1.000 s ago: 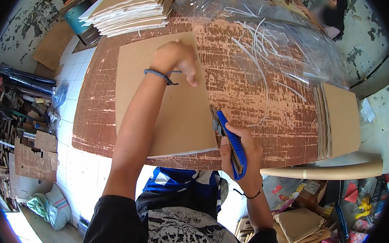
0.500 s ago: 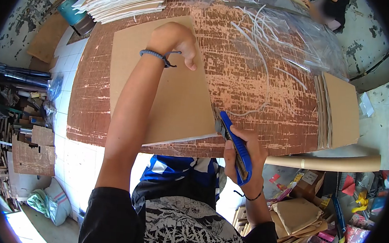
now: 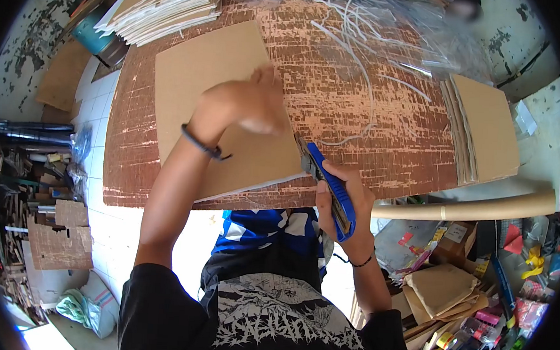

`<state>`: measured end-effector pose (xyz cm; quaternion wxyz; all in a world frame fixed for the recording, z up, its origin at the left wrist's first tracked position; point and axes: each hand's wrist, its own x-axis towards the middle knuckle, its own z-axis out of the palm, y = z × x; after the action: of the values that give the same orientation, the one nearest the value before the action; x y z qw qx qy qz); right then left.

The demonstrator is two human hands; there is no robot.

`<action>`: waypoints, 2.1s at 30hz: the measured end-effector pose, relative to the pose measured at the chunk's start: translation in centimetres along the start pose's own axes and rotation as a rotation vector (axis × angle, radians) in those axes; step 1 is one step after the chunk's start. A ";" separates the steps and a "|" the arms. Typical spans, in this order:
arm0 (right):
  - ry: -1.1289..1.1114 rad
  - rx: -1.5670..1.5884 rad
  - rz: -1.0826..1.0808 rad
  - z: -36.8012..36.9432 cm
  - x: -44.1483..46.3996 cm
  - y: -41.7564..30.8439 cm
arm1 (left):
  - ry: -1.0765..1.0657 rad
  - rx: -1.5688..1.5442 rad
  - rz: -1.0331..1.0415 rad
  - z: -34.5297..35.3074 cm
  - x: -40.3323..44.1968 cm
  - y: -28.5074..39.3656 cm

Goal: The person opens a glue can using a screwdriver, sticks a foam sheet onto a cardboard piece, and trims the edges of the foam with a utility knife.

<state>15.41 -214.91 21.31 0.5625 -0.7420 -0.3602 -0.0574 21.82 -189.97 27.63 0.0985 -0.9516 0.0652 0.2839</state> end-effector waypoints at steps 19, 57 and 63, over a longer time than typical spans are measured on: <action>-0.076 -0.065 -0.026 -0.3 0.8 -0.5 | 0.100 -0.275 -0.119 0.7 -3.5 4.2; -0.159 -0.215 -0.043 -3.4 -3.9 -3.8 | 0.111 -0.166 -0.168 0.9 -2.4 5.3; -0.056 -0.183 0.037 -5.1 -3.7 -3.7 | 0.156 -0.176 -0.181 1.5 -2.0 4.9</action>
<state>12.10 -220.71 24.21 0.4832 -0.7981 -0.3551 -0.0590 18.50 -194.23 26.73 0.0345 -0.9777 -0.0387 0.2037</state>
